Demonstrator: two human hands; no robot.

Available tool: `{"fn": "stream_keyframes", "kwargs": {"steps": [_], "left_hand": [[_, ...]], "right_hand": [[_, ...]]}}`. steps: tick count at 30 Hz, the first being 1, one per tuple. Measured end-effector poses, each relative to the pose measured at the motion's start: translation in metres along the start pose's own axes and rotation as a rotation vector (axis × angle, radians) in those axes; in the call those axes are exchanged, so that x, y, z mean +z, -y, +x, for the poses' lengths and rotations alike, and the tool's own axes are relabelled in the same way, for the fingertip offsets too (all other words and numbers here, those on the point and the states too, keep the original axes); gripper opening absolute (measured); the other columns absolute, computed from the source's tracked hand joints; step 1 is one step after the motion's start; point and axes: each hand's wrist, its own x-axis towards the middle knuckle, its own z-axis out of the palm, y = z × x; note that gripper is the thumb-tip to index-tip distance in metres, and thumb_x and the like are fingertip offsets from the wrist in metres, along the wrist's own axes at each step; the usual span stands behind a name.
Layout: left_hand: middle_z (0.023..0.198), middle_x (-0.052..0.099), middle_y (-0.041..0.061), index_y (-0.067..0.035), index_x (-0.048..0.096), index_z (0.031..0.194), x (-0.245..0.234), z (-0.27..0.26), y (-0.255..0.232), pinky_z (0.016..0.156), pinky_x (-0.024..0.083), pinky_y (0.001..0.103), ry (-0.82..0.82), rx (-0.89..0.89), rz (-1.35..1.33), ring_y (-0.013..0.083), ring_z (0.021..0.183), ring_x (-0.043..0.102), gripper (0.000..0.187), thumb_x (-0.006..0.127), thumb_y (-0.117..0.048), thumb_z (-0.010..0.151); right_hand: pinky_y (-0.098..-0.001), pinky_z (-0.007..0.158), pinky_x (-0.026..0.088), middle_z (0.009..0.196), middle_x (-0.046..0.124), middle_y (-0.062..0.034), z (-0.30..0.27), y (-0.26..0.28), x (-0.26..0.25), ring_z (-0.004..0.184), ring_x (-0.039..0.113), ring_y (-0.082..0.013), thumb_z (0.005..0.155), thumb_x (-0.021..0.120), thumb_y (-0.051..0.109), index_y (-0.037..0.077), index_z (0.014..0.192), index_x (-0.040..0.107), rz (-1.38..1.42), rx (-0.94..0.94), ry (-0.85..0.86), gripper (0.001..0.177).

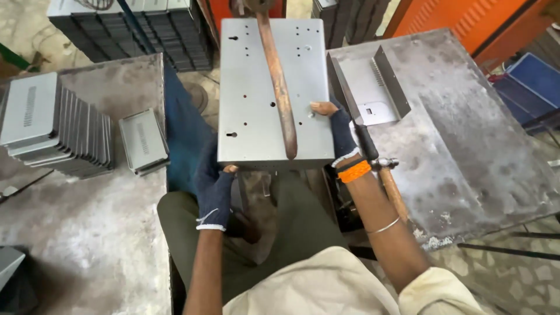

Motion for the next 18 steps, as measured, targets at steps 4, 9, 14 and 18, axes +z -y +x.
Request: {"fn": "stream_keyframes", "kwargs": {"steps": [4, 9, 14, 18], "left_hand": [[0.127, 0.065, 0.011, -0.017, 0.055, 0.148, -0.006, 0.009, -0.004, 0.080, 0.058, 0.033, -0.038, -0.051, 0.119, 0.0185, 0.102, 0.063, 0.071, 0.084, -0.009, 0.083], [0.116, 0.065, 0.009, -0.015, 0.053, 0.151, -0.030, 0.020, 0.009, 0.068, 0.058, 0.025, -0.047, -0.059, 0.114, 0.0134, 0.086, 0.058, 0.068, 0.077, -0.003, 0.089], [0.106, 0.068, 0.011, -0.013, 0.057, 0.147, -0.054, 0.014, 0.038, 0.064, 0.057, 0.026, -0.066, -0.091, 0.101, 0.0135, 0.081, 0.060, 0.062, 0.076, -0.006, 0.089], [0.108, 0.070, 0.012, -0.015, 0.059, 0.145, -0.022, 0.010, 0.005, 0.069, 0.059, 0.029, -0.050, -0.113, 0.092, 0.0150, 0.085, 0.061, 0.060, 0.078, -0.008, 0.089]], "right_hand": [[-0.0467, 0.066, 0.060, 0.082, 0.074, -0.0118, 0.005, -0.010, 0.021, 0.071, 0.072, -0.0266, 0.071, 0.081, 0.036, 0.014, 0.105, 0.077, 0.119, -0.197, -0.256, 0.041], [-0.0275, 0.088, 0.056, 0.090, 0.076, -0.0031, 0.025, -0.029, 0.036, 0.088, 0.070, -0.0086, 0.098, 0.046, 0.021, 0.011, 0.090, 0.074, 0.116, -0.419, -0.142, 0.030], [-0.0607, 0.062, 0.063, 0.096, 0.071, -0.0270, 0.084, -0.077, 0.020, 0.077, 0.072, -0.0438, 0.077, 0.072, 0.019, 0.017, 0.134, 0.064, 0.437, -0.330, -0.063, 0.057], [-0.0442, 0.059, 0.057, 0.088, 0.077, -0.0177, 0.071, -0.052, -0.020, 0.068, 0.071, -0.0281, 0.075, 0.078, 0.020, 0.012, 0.114, 0.077, 0.338, -0.151, -0.207, 0.040]]}}
